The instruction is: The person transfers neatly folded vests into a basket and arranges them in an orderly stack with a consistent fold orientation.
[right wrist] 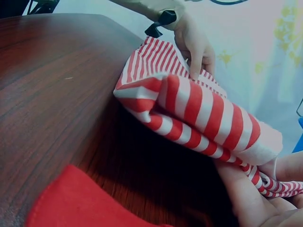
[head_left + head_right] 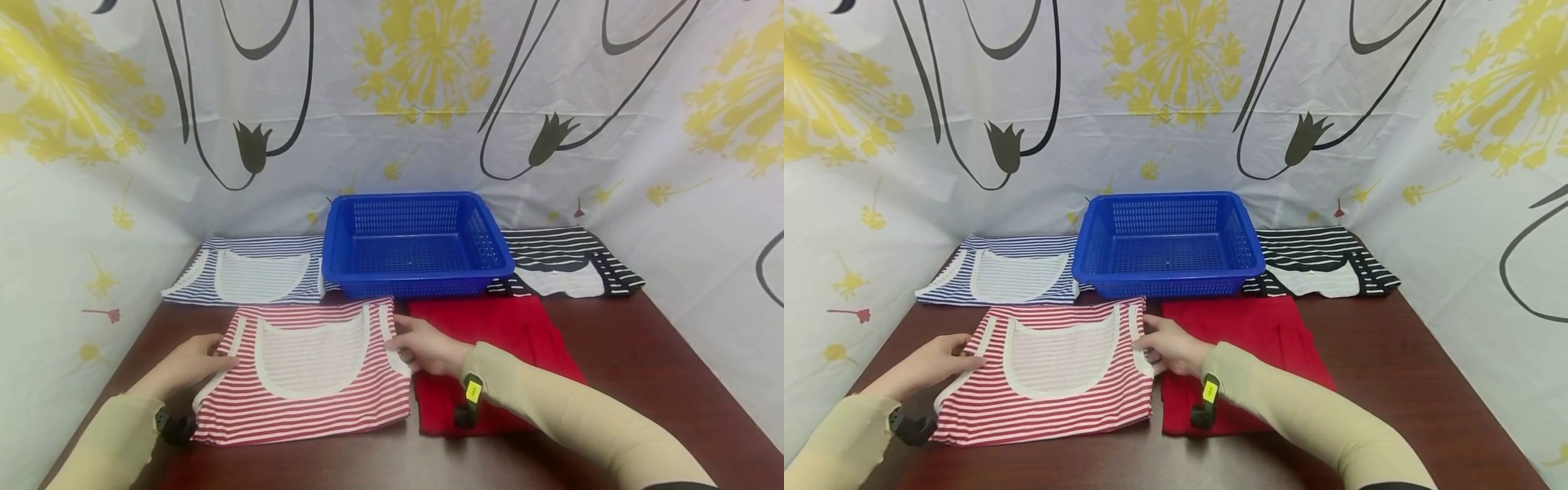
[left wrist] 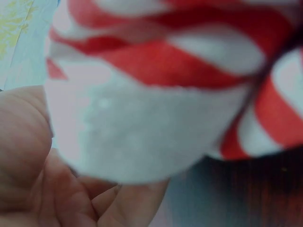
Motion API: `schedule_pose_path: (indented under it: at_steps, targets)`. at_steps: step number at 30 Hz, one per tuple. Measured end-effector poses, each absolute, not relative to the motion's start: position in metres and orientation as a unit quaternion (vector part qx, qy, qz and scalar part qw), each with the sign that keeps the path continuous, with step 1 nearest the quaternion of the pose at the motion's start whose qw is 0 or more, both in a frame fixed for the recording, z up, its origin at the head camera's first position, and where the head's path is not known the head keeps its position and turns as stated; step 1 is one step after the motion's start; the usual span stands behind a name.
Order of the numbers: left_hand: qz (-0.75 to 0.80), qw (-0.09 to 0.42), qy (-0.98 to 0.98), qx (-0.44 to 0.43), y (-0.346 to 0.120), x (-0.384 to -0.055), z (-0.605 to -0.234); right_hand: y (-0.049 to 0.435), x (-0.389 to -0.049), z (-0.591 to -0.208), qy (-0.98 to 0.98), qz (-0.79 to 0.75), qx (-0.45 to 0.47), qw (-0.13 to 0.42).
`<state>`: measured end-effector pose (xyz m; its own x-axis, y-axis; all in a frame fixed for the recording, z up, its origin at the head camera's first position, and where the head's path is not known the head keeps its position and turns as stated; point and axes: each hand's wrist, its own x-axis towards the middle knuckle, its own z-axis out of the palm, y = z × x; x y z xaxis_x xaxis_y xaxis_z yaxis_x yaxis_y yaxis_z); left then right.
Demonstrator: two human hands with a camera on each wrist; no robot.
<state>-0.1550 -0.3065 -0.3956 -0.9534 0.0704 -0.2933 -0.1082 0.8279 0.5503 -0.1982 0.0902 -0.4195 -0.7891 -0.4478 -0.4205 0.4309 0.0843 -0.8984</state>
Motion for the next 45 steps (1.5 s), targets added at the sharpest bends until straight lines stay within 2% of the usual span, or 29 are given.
schedule_pose_path:
  at_steps: [7, 17, 31, 45]
  targets:
    - [0.294, 0.132, 0.946, 0.001, -0.306, -0.152, -0.390, 0.093, -0.194, -0.413, 0.666, -0.675, -0.009, 0.316]
    - [0.293, 0.131, 0.947, 0.000, -0.302, -0.143, -0.375, 0.102, -0.184, -0.402, 0.670, -0.671, -0.003, 0.317]
    - [0.303, 0.104, 0.946, 0.044, -0.302, -0.130, -0.357, 0.118, -0.165, -0.380, 0.655, -0.681, -0.026, 0.326]
    - [0.329, 0.101, 0.937, 0.056, -0.299, -0.123, -0.342, 0.132, -0.157, -0.361, 0.670, -0.673, -0.054, 0.309]
